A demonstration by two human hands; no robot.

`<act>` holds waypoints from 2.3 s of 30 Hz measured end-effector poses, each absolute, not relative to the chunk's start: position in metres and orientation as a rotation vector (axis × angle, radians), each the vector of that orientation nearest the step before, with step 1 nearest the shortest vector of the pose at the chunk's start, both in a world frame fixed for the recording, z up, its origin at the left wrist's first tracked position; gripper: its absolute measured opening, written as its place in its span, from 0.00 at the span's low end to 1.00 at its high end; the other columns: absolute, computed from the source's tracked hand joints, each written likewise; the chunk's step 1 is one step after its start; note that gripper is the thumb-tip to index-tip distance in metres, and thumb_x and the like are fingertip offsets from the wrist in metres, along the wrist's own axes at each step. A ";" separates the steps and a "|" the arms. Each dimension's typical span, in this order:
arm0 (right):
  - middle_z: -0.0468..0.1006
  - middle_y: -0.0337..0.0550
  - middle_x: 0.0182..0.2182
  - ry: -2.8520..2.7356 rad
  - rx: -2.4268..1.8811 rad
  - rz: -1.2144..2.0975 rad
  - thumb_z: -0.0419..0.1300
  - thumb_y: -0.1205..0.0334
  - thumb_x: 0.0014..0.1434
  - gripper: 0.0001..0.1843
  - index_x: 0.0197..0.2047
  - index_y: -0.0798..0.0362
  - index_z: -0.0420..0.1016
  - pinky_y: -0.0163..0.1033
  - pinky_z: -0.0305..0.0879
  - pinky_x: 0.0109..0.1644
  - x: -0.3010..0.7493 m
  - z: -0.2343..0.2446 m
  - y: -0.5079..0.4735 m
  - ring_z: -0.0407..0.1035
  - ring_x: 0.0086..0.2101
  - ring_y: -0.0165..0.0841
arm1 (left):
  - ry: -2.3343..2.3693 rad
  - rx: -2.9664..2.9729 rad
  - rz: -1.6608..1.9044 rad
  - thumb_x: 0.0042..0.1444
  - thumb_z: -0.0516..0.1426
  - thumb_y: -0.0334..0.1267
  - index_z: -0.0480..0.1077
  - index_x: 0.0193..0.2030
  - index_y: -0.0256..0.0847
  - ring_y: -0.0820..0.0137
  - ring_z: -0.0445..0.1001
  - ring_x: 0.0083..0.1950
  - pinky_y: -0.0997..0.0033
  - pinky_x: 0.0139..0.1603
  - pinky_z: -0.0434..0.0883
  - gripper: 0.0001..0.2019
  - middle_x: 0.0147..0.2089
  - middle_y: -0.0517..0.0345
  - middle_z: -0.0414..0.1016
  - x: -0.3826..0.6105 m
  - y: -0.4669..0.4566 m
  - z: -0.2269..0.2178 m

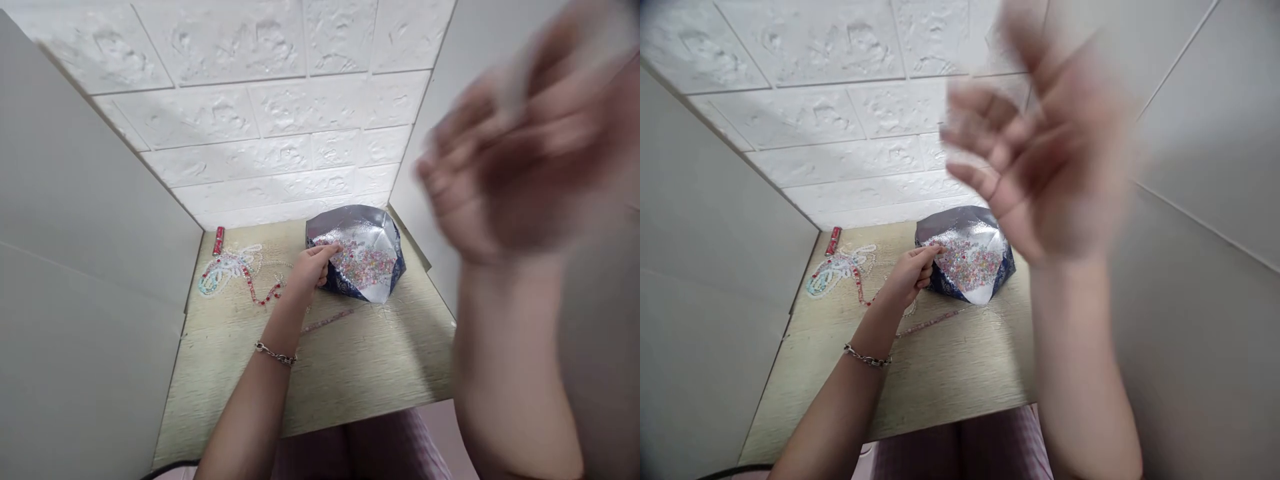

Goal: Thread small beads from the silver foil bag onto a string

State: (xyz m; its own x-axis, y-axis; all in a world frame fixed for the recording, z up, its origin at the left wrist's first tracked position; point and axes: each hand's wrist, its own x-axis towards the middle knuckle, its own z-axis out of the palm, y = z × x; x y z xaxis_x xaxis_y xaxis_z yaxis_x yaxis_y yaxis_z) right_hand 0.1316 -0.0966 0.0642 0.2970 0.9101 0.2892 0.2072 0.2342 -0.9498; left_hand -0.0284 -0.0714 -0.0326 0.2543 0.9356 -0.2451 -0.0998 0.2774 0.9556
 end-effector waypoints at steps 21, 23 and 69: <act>0.73 0.40 0.32 -1.908 -1.247 0.517 0.53 0.68 0.51 0.09 0.31 0.50 0.74 0.36 0.60 0.34 0.113 -0.030 -0.072 0.66 0.32 0.29 | 1.101 1.067 0.826 0.41 0.59 0.48 0.67 0.29 0.35 0.85 0.40 0.13 0.82 0.13 0.39 0.17 0.12 0.73 0.41 -0.031 -0.068 -0.033; 0.72 0.39 0.31 -1.885 -1.254 0.533 0.52 0.68 0.51 0.08 0.31 0.51 0.73 0.36 0.60 0.34 0.112 -0.029 -0.074 0.65 0.32 0.29 | 1.103 1.081 0.819 0.42 0.59 0.48 0.68 0.31 0.34 0.85 0.41 0.13 0.82 0.13 0.39 0.17 0.12 0.73 0.42 -0.031 -0.069 -0.032; 0.76 0.38 0.28 -0.585 -0.896 1.544 0.62 0.64 0.46 0.07 0.31 0.53 0.71 0.34 0.68 0.38 0.101 -0.042 -0.067 0.71 0.30 0.27 | 1.197 2.231 1.299 0.55 0.47 0.37 0.70 0.36 0.38 0.77 0.70 0.30 0.79 0.33 0.66 0.11 0.31 0.55 0.75 -0.015 -0.040 -0.063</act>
